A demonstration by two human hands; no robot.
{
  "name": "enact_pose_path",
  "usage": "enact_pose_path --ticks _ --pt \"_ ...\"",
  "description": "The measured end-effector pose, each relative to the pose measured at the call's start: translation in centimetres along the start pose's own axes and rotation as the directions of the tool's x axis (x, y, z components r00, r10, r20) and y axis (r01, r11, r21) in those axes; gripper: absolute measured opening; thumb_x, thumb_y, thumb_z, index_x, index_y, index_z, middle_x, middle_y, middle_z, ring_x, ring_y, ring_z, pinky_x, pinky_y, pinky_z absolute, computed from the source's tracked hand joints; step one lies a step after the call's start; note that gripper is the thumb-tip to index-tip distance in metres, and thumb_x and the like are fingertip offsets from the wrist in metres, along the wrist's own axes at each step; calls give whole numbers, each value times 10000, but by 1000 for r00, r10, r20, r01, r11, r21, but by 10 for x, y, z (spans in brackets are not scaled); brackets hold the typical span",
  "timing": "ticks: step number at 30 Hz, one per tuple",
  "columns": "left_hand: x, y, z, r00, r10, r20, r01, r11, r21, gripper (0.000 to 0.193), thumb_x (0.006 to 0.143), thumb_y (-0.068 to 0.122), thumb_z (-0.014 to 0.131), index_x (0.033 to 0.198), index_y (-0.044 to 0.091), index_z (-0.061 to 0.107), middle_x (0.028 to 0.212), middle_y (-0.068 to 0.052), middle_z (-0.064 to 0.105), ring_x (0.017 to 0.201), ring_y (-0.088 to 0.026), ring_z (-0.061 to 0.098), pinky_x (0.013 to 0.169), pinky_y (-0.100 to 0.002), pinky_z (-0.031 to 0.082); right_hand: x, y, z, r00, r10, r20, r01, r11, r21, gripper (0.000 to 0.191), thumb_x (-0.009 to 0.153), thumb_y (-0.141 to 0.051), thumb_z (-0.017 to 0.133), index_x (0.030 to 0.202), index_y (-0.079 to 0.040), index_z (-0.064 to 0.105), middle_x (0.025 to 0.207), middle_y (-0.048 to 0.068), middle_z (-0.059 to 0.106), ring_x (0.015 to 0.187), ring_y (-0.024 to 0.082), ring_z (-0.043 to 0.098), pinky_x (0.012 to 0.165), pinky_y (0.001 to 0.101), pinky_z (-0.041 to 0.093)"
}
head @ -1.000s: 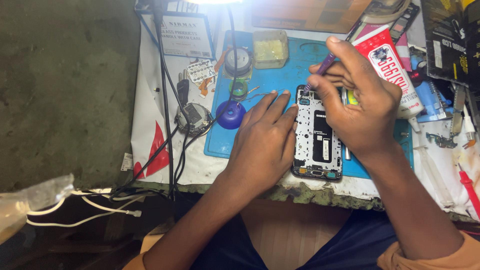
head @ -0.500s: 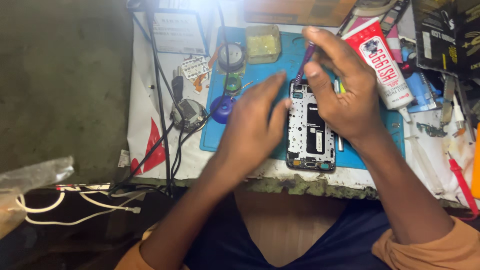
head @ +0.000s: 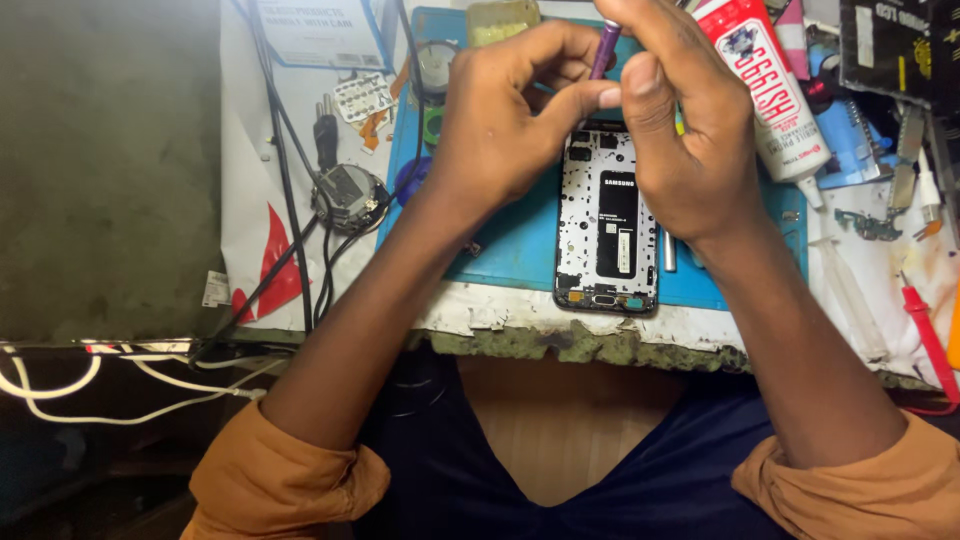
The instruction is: The person works on a disassembled Samsung phone frame on a repair bench, using a small purple hand tool to scrape and pick at components inside the phone housing. They reposition the phone and continue working on its interior, then hold the phone and connect a white charging cable to it.
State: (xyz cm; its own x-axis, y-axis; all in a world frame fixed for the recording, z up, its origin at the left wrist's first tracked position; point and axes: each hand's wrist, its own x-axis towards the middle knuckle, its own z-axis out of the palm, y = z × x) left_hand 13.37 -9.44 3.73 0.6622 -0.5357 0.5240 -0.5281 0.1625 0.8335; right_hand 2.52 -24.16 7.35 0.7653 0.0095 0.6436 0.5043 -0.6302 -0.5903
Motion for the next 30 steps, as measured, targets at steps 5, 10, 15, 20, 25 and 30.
enact_pose_path --ticks 5,10,15,20,25,30 --pt "2 9 -7 994 2 111 27 967 -255 236 982 -30 734 1211 -33 679 1087 -42 770 1043 -88 735 981 -268 618 -1 0 1 1000 6 2 -6 1000 14 382 1236 -299 464 1461 1 537 1416 154 615 1338 229 597 1158 304 451" --pt "-2 13 -6 985 -147 87 155 984 -92 276 944 -2 797 1184 -42 668 1060 -75 767 995 -111 718 922 -258 608 -4 3 0 1000 28 6 -28 1000 13 407 1233 -307 469 1485 9 518 1429 154 630 1318 208 606 1141 287 463" --pt "-3 11 -5 996 39 83 -30 994 -103 246 970 -47 769 1204 4 711 1066 -83 815 1014 -115 781 926 -271 651 -11 4 1 1000 27 13 -28 996 81 417 1257 -311 474 1493 32 488 1429 152 610 1312 171 585 1137 261 461" --pt "-13 8 5 999 -40 -35 48 960 276 248 923 166 859 1044 2 716 867 -103 765 779 -154 725 736 -307 589 -8 -1 4 969 247 27 -249 961 125 431 1145 -313 495 1442 -8 566 1299 141 671 1180 163 627 999 256 510" --pt "-2 -5 -1 989 138 56 -147 966 211 142 920 94 779 983 11 682 879 -112 731 840 -159 747 763 -320 574 3 0 20 985 -155 82 159 986 -46 361 1249 -335 530 1436 -26 542 1393 189 613 1292 272 632 1114 336 507" --pt "-6 -16 -14 977 34 211 10 978 -207 190 1057 2 635 1245 -10 663 1142 -68 759 1089 -138 711 996 -315 592 1 8 15 997 -47 54 51 996 -76 415 1220 -365 514 1446 -17 536 1216 140 635 1084 209 644 955 311 523"
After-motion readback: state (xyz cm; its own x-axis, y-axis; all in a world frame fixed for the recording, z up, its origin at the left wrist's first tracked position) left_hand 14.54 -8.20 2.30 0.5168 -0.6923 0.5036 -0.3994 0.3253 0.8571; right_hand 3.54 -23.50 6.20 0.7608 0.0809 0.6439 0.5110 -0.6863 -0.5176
